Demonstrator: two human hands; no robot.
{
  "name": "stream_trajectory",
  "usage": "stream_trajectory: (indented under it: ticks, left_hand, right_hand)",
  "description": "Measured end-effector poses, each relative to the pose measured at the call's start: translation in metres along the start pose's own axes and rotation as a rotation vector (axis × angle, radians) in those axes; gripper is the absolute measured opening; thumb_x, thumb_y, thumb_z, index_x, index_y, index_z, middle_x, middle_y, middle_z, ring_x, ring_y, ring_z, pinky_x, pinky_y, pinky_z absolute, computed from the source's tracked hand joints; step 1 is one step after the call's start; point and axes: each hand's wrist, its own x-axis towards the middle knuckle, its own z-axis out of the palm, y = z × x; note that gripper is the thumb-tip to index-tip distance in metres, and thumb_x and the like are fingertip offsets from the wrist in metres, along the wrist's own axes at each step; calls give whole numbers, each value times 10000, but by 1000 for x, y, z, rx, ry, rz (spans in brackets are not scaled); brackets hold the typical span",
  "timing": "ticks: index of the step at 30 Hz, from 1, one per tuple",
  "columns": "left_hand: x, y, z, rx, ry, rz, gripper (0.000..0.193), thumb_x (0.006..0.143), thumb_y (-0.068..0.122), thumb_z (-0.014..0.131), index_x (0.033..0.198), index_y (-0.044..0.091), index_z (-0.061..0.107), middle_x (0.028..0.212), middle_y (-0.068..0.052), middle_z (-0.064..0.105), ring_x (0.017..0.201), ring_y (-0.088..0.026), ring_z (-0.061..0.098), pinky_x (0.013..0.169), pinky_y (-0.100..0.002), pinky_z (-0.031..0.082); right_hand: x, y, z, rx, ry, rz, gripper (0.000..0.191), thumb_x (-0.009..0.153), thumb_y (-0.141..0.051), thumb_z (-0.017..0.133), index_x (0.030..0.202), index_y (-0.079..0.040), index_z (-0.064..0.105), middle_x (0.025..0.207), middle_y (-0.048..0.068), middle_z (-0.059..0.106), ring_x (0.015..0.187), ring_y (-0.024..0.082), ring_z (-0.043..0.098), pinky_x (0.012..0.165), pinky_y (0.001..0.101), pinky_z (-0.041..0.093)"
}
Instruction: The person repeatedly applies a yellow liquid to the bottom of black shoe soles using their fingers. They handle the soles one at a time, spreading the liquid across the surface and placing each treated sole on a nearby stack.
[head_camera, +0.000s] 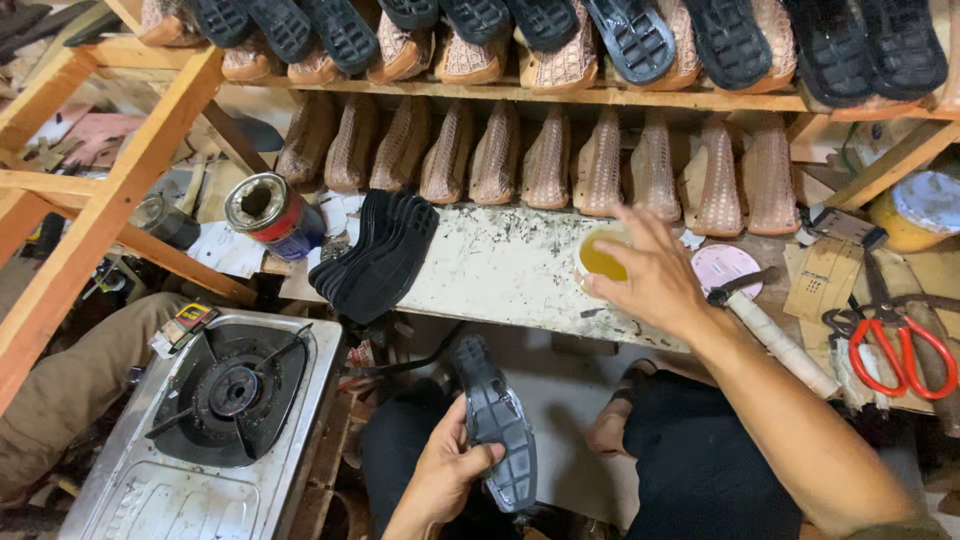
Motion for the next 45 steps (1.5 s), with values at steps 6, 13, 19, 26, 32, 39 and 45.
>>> stream_trajectory:
  ticks: [6, 13, 19, 26, 32, 39, 45]
  left_hand:
    - [-6, -1, -8, 21, -3, 27, 660, 779, -127, 609, 1415, 9, 500, 1160, -66, 710, 1032, -141, 701, 916, -302, 560]
    - [-5, 4, -9, 2, -15, -9, 632, 794, -95, 647, 1402, 20, 516, 1134, -76, 711, 1005, -156, 701, 903, -325, 575]
    - [5, 3, 8, 50, -84, -30, 653, 793, -95, 652, 1424, 12, 521, 1161, -78, 709, 1014, -156, 686, 901, -330, 554]
    - [-1, 9, 2, -8, -47, -17, 646, 793, -99, 635, 1416, 17, 514, 1181, -77, 703, 1045, -158, 691, 931, -324, 559]
    - [6, 7, 8, 10, -80, -37, 649, 807, -86, 641, 1431, 27, 504, 1190, -71, 685, 1060, -152, 669, 928, -320, 541]
    - [11, 12, 16, -38, -111, -4, 658, 799, -79, 631, 1430, 40, 491, 1211, -62, 678, 1078, -148, 668, 942, -316, 548]
    - [11, 23, 19, -104, 21, 52, 629, 827, -90, 604, 1431, 39, 481, 1156, -81, 676, 975, -155, 668, 825, -316, 567]
  right_hand:
    - [11, 6, -12, -187, -368, 173, 606, 725, -589, 807, 1119, -129, 806, 1699, 122, 249, 1512, 413, 169, 1110, 645, 219]
    - [-12, 14, -9, -100, -70, 74, 501, 822, -564, 728, 1071, -133, 787, 1706, 120, 304, 1585, 382, 314, 1282, 542, 347]
    - [1, 9, -6, -157, -175, 58, 720, 713, -570, 827, 1236, -79, 768, 1634, 217, 181, 1479, 504, 200, 1130, 668, 236]
    - [-19, 17, 3, -4, -116, 110, 337, 822, -422, 760, 856, -93, 824, 1569, 114, 465, 1482, 414, 353, 1201, 548, 307]
    - [-66, -42, 0, 536, -233, -38, 147, 832, -195, 730, 869, -84, 819, 1517, 139, 536, 1470, 328, 429, 1227, 529, 294]
    - [-94, -90, 14, 771, -327, -74, 543, 742, 61, 607, 1224, -146, 748, 1657, 190, 269, 1548, 376, 256, 1205, 510, 310]
    - [-116, -90, 16, 728, -224, -332, 510, 708, 90, 669, 1105, -194, 815, 1621, 190, 396, 1559, 400, 280, 1242, 519, 280]
